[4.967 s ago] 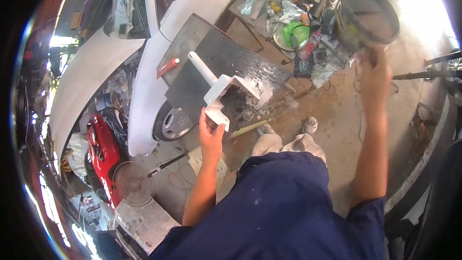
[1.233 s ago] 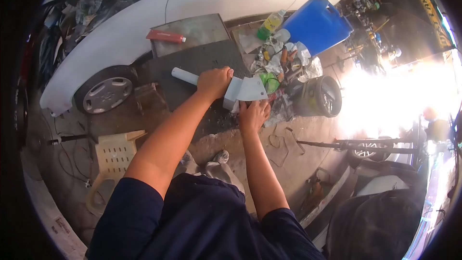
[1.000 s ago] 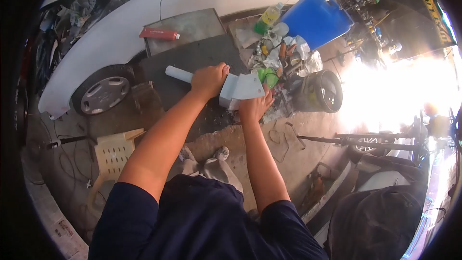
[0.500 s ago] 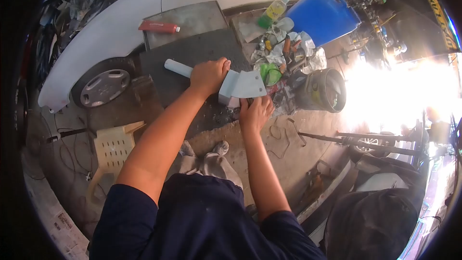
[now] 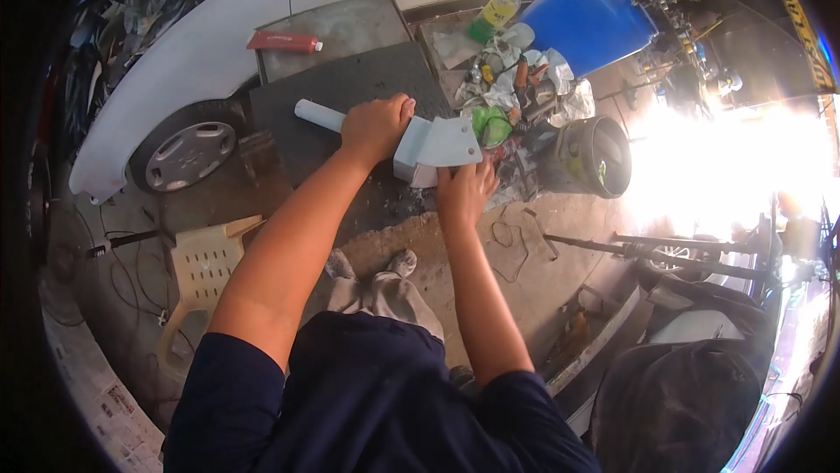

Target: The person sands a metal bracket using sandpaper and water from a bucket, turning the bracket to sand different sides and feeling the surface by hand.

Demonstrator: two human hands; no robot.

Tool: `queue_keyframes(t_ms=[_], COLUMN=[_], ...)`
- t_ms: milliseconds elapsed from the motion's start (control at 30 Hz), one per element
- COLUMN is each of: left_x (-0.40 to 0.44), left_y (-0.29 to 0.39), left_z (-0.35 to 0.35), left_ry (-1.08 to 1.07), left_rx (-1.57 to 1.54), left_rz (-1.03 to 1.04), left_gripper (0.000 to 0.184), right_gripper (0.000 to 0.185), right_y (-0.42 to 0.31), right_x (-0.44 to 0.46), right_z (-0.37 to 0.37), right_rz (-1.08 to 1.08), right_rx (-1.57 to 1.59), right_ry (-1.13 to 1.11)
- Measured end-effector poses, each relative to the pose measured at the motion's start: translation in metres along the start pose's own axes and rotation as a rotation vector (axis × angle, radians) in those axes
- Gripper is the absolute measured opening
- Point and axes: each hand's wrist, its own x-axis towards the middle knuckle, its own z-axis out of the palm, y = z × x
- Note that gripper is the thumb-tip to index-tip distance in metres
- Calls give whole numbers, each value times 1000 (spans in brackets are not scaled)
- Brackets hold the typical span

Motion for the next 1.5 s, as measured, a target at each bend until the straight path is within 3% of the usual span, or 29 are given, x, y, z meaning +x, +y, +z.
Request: queue_keyframes(t_ms=[167,367,500,600,900,1200,1500], left_x=[-1,4,-3,-1,0,1,0], left_y=[4,1,3,-1,1,1,4], left_z=[-4,-3,-3,2,-2,0,4], left_ry=[0,12,-14,5,-27,-21,35], left_rx=[28,10,25,9,41,62,90], left_rz=[1,12,5,23,0,-1,-20], left_gripper=[39,39,41,41,40,39,42], right_gripper=[52,47,43,42,51,39,32], right_y=[2,18,21,29,33,47,40], right_x=[27,18,56,62,91,111,125], right_z=[3,-18,7,17,0,3,5], right_rz=[-24,-27,-192,-193,-405,-616,-693], right_rx=[-46,122,141,136,308,305,337], right_ry=[-17,-73,-70,-88,-260,-333,-364])
